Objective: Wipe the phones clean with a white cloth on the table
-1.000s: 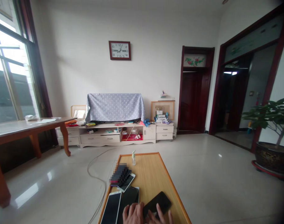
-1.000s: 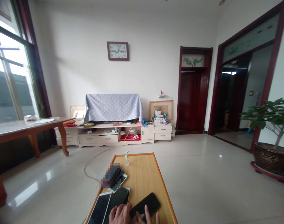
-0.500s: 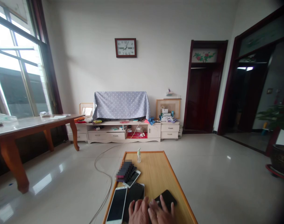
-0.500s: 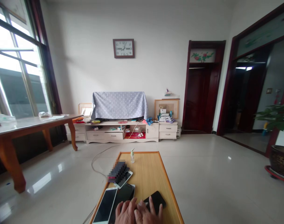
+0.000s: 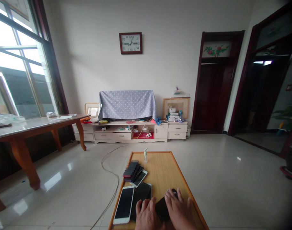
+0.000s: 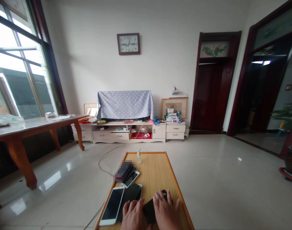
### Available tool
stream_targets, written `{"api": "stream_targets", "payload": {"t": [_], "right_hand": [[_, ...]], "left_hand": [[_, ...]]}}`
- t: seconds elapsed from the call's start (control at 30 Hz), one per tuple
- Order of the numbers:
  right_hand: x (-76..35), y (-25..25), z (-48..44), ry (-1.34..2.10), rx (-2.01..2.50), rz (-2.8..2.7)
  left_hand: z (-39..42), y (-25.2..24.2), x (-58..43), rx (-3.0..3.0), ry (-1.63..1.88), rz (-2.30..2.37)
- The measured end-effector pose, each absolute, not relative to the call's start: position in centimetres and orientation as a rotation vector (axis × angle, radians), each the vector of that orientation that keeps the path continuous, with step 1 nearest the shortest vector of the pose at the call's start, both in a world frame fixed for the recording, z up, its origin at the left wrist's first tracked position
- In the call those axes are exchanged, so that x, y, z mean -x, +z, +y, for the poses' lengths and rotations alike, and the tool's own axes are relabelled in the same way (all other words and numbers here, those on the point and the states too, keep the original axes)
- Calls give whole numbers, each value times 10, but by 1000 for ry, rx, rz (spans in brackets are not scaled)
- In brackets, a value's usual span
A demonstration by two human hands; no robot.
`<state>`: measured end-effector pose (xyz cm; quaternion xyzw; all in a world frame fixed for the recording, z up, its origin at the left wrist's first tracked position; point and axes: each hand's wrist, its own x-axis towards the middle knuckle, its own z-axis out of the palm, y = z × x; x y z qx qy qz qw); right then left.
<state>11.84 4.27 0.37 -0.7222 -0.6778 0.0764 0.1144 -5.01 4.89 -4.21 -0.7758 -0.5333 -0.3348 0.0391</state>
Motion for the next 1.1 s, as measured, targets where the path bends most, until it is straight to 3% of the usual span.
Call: {"api": "stream_targets", "payload": {"t": [0.13, 0.37, 0.6, 0.83, 1.1], "right_hand": [[-127, 10, 40, 139, 2173, -1965], [-94, 2, 24, 328, 1815, -2127], [-136, 6, 42, 176, 2169, -1867], [-97, -7, 21, 365, 1729, -2158], [-130, -10, 28, 101, 1971, -2005]], "left_hand": [[47, -35, 49, 2427, -992, -1713], [44, -27, 51, 2504, -890, -1640], [42, -22, 46, 2481, -965, -1687], [51, -33, 52, 2587, -810, -1713], [45, -19, 48, 2520, -828, -1776]]}}
